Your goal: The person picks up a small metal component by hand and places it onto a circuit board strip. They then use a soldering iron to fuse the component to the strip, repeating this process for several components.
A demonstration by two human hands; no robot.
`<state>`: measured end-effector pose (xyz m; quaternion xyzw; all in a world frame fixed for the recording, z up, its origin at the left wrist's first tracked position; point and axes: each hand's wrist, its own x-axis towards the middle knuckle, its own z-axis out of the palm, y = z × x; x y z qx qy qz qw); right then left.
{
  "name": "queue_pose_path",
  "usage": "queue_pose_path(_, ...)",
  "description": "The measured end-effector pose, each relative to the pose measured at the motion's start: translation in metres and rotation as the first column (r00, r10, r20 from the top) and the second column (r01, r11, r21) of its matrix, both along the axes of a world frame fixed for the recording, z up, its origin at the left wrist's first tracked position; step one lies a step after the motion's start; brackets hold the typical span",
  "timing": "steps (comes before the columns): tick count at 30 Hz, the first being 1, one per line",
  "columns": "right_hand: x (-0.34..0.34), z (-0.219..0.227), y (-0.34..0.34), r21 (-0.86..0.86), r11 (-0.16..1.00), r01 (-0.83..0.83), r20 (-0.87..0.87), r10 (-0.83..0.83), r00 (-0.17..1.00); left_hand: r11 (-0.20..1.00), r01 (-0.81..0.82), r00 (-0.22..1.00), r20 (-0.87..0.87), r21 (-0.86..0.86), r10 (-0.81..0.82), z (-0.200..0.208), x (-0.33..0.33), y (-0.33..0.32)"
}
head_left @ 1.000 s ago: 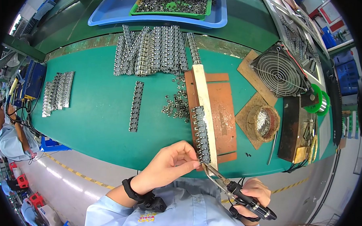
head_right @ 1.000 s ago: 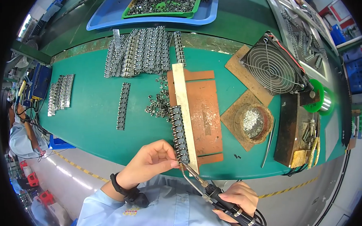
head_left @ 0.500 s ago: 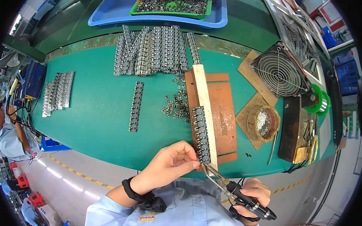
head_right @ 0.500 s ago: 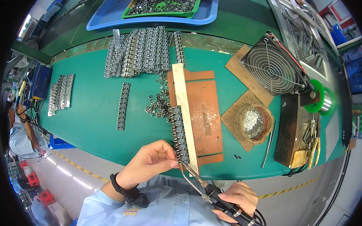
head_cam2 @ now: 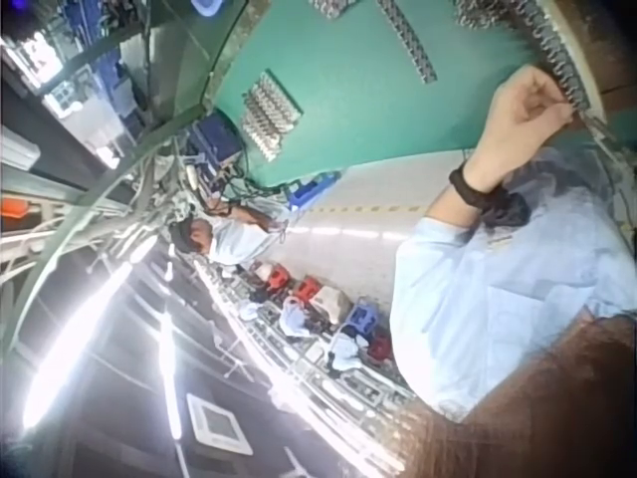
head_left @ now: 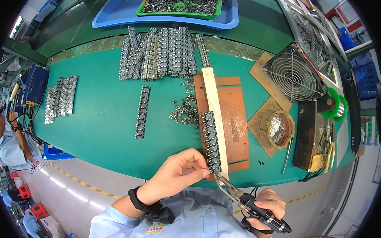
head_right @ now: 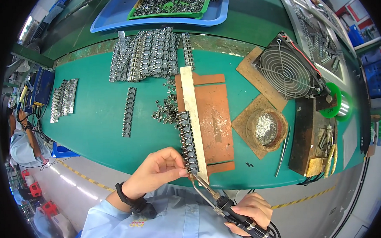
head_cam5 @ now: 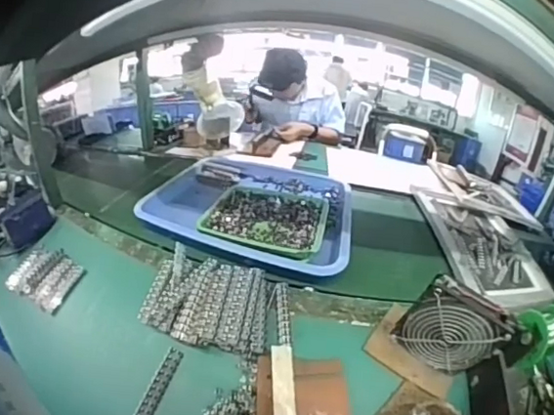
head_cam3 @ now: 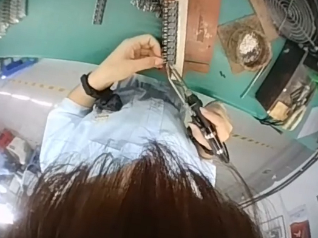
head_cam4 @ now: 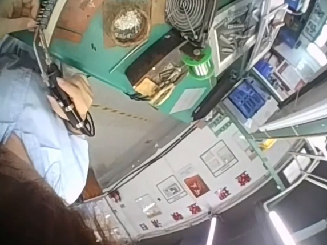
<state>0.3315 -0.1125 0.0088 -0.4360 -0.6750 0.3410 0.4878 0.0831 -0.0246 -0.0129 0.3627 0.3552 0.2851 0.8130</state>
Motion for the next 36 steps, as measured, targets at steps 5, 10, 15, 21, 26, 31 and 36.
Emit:
queue_pose_path(5,0.0,0.0,0.003,-0.005,1.0,-0.026,0.015,0.026,1.0,1.0,0.001,1.0,-0.006,0.005,-0.001,0.002,0.0,0.001)
queue_pose_path(10,0.0,0.001,0.004,0.003,0.999,-0.039,0.022,0.039,0.999,1.0,0.0,1.0,-0.003,0.004,0.0,0.002,0.0,0.001)
queue_pose_path(15,-0.001,0.002,0.004,-0.001,1.0,-0.027,0.024,0.027,0.999,1.0,-0.002,1.0,0.003,-0.005,0.002,0.002,0.0,0.001)
queue_pose_path(21,0.004,0.001,0.0,-0.01,0.997,-0.082,0.06,0.083,0.995,1.0,-0.011,1.0,0.022,-0.019,0.011,0.0,0.0,0.0)
queue_pose_path(26,0.006,-0.024,-0.02,0.055,0.954,0.296,-0.089,-0.291,0.953,1.0,0.001,1.0,-0.013,0.008,-0.001,0.003,0.0,0.001)
queue_pose_path(31,0.008,-0.044,-0.009,0.072,0.845,0.53,0.148,-0.535,0.832,1.0,-0.005,1.0,-0.011,-0.003,0.005,0.002,0.0,0.001)
queue_pose_path(36,-0.005,-0.036,-0.003,0.023,0.838,0.546,0.025,-0.546,0.837,1.0,-0.003,1.0,-0.018,0.005,0.003,0.001,-0.002,-0.001)
